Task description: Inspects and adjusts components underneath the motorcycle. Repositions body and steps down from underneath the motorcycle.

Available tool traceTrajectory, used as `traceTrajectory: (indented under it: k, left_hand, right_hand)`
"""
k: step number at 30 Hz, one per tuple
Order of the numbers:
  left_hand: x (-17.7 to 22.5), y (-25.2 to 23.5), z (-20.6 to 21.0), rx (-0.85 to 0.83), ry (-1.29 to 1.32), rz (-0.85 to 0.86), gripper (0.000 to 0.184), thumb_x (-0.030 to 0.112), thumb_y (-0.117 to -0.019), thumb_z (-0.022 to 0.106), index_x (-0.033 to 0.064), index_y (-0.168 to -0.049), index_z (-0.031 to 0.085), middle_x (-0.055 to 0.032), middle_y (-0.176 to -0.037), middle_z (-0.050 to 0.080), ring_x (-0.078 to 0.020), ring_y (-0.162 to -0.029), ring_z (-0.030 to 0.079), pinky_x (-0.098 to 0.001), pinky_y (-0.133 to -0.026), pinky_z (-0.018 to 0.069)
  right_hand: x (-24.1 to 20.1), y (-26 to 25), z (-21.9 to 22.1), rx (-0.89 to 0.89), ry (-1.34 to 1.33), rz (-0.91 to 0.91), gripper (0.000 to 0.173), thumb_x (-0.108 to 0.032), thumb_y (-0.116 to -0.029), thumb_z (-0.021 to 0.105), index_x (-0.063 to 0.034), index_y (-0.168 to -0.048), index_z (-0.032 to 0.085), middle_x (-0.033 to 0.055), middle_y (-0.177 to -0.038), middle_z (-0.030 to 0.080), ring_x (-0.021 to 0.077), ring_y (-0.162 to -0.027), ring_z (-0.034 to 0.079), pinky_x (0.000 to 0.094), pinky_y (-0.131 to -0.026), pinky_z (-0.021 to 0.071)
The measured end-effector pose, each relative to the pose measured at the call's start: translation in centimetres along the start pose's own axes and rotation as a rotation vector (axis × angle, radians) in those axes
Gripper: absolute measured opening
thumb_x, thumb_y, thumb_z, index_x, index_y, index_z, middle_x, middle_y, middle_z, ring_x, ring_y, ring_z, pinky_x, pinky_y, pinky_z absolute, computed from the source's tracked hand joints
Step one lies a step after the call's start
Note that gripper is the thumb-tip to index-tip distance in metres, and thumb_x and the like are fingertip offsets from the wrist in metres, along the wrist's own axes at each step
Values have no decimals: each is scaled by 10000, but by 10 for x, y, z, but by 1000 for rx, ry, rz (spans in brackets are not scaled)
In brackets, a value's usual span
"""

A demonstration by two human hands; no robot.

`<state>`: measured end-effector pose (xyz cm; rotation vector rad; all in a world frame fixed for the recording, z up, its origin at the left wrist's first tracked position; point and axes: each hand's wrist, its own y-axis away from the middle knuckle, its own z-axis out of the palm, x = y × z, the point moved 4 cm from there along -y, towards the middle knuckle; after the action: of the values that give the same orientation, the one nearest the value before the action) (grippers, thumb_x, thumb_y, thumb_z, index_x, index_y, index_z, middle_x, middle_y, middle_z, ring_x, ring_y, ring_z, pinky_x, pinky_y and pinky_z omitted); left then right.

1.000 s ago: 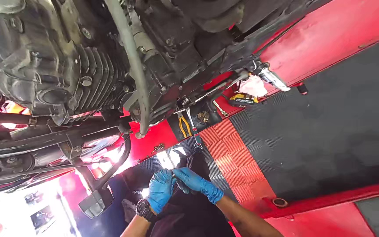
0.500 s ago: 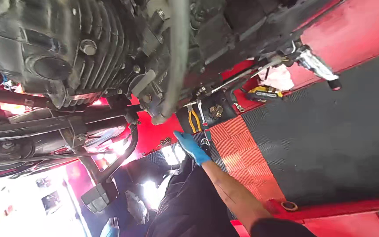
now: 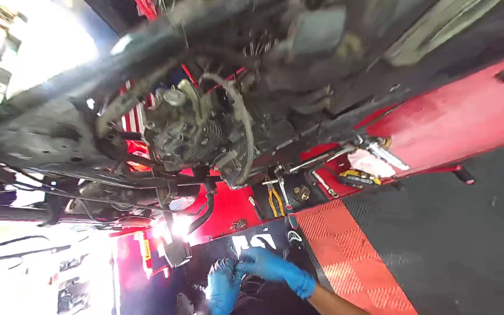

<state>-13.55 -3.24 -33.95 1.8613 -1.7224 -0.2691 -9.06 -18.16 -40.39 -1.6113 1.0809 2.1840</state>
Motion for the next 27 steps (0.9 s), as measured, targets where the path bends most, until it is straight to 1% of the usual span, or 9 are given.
traceTrajectory:
  k: [3,7,10,12,14,17,22,25,27]
  left_hand:
    - [40,13,-47,398,4,247,302,258,-933,688,15,-1091,773,-195,-1079,756,-392,-1059,719,-590,-953,558]
    - [77,27,-121,923,82,459,302,338,-904,694,50,-949,774,-117,-905,758,-277,-868,740,-460,-823,606]
    - [87,27,-173,1108,179,452,471,499,-935,681,66,-1106,755,-66,-977,763,-182,-921,728,-385,-881,600]
    - [71,15,-188,1089,204,403,519,481,-951,660,30,-1199,728,-118,-1051,758,-261,-993,729,-484,-925,584]
    - [51,-3,-191,1030,219,383,483,454,-970,629,32,-1176,740,-134,-1051,758,-305,-1024,726,-529,-939,572]
    - [33,-21,-192,807,247,350,436,407,-1007,597,46,-1209,731,-149,-1148,743,-325,-1140,691,-541,-1030,528]
    - [29,-35,-191,601,253,315,451,434,-1036,549,95,-1293,699,-132,-1275,706,-291,-1264,630,-498,-1131,457]
    - [31,-33,-190,520,230,327,485,447,-1053,511,88,-1338,668,-144,-1347,671,-308,-1324,588,-513,-1154,425]
    - [30,-31,-192,482,223,348,506,466,-1060,484,99,-1368,647,-141,-1379,652,-310,-1347,568,-525,-1159,414]
  right_hand:
    - [-64,31,-27,30,59,-68,379,-393,-1011,628,-27,-1063,710,122,-909,699,233,-841,676,479,-823,549]
    - [-176,77,-61,143,308,-338,343,-332,-1056,555,-30,-1077,716,120,-858,696,239,-786,674,470,-773,546]
    - [-267,103,-91,475,570,-645,243,-257,-1030,586,-70,-1019,742,84,-875,713,213,-814,697,446,-769,582]
    - [-328,102,-123,648,759,-702,243,-214,-1024,575,-68,-1098,754,117,-1015,727,249,-960,704,461,-883,575]
    - [-378,82,-148,691,943,-611,269,-182,-1015,565,-46,-1163,744,167,-1122,721,314,-1074,687,514,-975,529]
    - [-421,48,-154,735,1131,-453,247,-185,-984,593,-23,-1116,726,199,-1090,718,366,-1072,680,568,-953,519]
    - [-430,21,-138,817,1272,-291,223,-165,-986,592,17,-1021,717,248,-1058,709,422,-1039,687,614,-874,538]
    - [-430,16,-126,751,1290,-120,277,-179,-1019,544,13,-1153,692,252,-1232,674,415,-1183,640,605,-996,492]
    - [-421,3,-136,837,1337,-166,303,-257,-1002,614,-3,-1142,704,251,-1184,690,427,-1137,659,635,-945,515]
